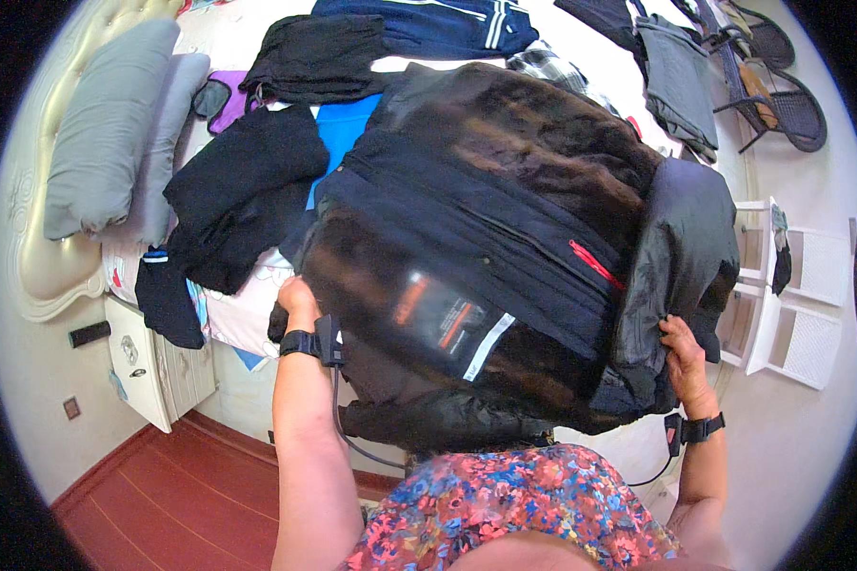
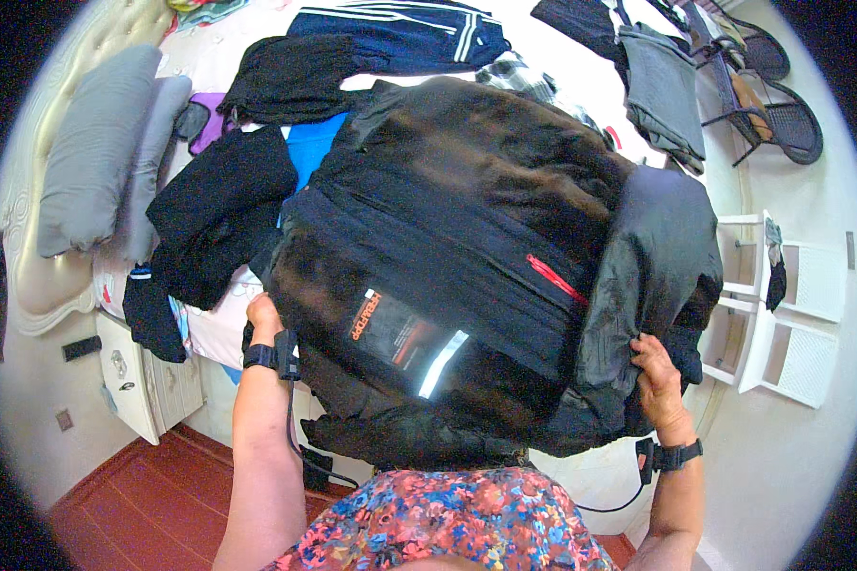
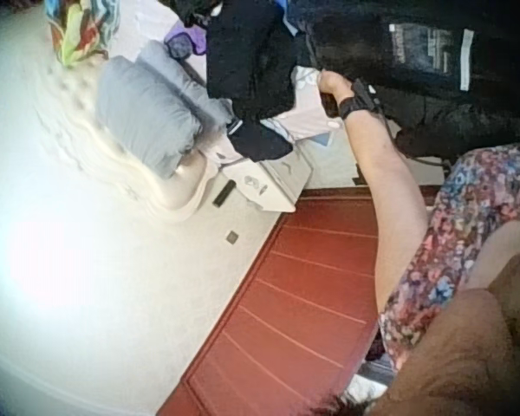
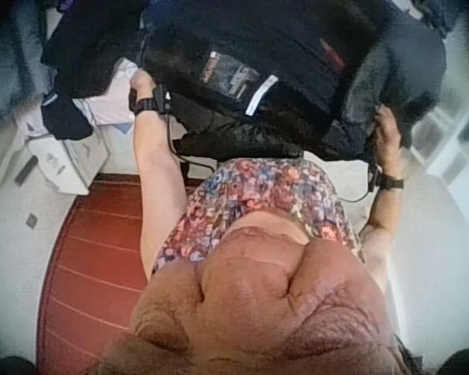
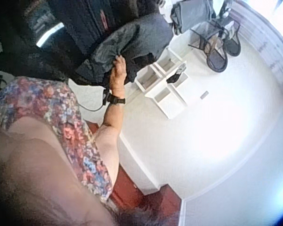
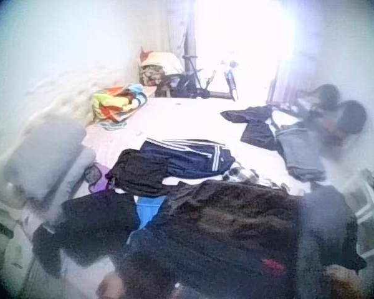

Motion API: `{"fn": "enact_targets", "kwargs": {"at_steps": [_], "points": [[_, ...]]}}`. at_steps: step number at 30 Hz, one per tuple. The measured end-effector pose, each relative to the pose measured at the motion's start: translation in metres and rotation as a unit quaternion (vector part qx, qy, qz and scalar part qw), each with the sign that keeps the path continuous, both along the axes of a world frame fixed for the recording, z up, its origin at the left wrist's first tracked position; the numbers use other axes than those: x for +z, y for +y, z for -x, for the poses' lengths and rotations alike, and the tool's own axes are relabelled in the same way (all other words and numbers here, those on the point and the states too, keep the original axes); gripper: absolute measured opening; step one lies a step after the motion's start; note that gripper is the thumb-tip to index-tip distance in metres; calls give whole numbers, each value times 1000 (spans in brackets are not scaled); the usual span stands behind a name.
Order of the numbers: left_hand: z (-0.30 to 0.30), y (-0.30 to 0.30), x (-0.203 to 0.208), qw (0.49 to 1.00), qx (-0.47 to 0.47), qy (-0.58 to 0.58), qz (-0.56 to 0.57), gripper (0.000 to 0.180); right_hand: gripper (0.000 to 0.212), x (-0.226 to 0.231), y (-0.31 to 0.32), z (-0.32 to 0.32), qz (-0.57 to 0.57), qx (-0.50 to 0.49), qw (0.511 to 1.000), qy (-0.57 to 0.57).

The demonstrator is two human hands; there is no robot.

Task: The person folds a black jacket on a bed, places it into a wardrobe, and then begins folding a grey garment and a black jacket with red zippers.

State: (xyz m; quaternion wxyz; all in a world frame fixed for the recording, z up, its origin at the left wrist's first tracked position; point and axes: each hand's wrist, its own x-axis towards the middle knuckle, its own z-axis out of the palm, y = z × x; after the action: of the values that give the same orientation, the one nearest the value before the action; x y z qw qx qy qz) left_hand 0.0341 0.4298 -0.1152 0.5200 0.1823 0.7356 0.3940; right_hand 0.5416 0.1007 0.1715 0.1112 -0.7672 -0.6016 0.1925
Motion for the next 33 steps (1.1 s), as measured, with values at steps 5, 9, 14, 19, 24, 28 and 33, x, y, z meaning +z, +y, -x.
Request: {"fn": "enact_targets", "kwargs": {"at_steps": [5,9,14,19,24,28,33], "points": [[36,1,-28,988,-2,-126,-94,16,20,24,5,10,-74,24,996,-38],[51,-9,0,995,-62,-40,-70,18,25,18,-5,26,8,67,998,12],[50,-62,74,992,-64,64,-90,21,26,18,-5,29,34,89,995,22],[116,-210,68,938,-142,311,-62,41,19,34,15,26,-72,42,994,-72],[90,-314,85,974,57,12,220,46,44,34,21,2,-132,-74,983,-107],[42,-342,89,887,153,-303,313,38,48,34,55,31,-120,111,965,-206],[23,-337,67,933,11,-222,284,31,51,-14,79,13,38,119,978,-165]]}}
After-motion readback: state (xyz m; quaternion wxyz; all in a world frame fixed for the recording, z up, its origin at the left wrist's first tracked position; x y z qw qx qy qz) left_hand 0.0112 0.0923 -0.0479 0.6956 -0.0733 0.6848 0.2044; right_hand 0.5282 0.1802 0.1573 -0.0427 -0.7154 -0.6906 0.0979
